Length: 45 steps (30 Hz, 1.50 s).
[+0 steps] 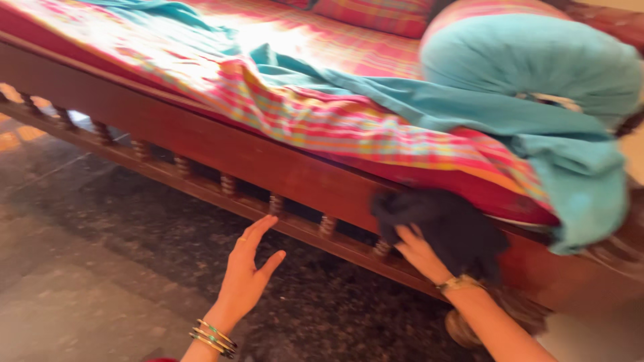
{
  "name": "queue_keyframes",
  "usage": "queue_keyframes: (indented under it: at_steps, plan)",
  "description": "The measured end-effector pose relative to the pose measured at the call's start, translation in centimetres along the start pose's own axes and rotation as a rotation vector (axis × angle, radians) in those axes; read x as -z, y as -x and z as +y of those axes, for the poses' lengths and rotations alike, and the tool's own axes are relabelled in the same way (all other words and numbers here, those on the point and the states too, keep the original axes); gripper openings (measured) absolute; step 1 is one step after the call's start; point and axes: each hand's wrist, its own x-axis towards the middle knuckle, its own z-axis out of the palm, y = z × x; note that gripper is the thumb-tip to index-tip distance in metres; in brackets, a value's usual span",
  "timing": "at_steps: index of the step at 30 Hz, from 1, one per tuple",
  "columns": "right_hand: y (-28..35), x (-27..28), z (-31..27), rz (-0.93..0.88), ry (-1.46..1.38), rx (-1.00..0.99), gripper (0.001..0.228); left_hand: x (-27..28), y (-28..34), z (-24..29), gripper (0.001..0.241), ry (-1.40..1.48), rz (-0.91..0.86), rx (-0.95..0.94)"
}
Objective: The person wipes the wooden bed frame and a nearby side table with a dark cloth. They lift the bedsheet to reach the lower parts of the frame and continue cleaning the spindles and legs.
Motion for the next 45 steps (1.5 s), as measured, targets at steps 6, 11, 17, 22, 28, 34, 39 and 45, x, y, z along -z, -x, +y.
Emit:
queue_keyframes:
  at_steps: [6,11,17,22,28,34,39,45]
  plan:
    - [-16.0,-1.9,-13.7,-0.102,0.065,0.242,0.057,4.5,1.6,-2.7,0.053,-0.045,0.056,0.048]
    - [-25.7,-1.1,-21.7,-0.197,-0.035,0.153,0.051,7.6,3.0,-4.4,0.054,-0.040,0.044,0.284]
    - [-25.8,-3.2,-23.5,-0.199,-0.404,-0.075,0.041,8.3,4.8,-5.3,0.055,0.028,0.056,0.373]
    - [-11.2,-3.3,-16.3,-0.126,-0.660,-0.338,0.038,7.1,7.0,-5.6,0.050,0.050,0.000,0.454]
    - [8.4,0.2,-7.4,-0.093,0.222,-0.560,0.031,2.9,7.6,-3.3,0.047,0.034,-0.086,0.413]
    - [20.7,1.6,-6.8,0.058,0.061,-0.815,0.026,-5.5,6.5,1.0,0.041,-0.076,-0.257,0.080]
    - [22.8,7.3,-9.0,0.194,-0.058,-1.298,0.058,-12.1,6.2,3.7,0.056,-0.155,-0.453,0.082]
    - [16.2,8.6,-5.8,0.078,0.244,-0.779,0.049,-17.7,2.9,5.1,0.090,-0.513,-0.431,-0.035]
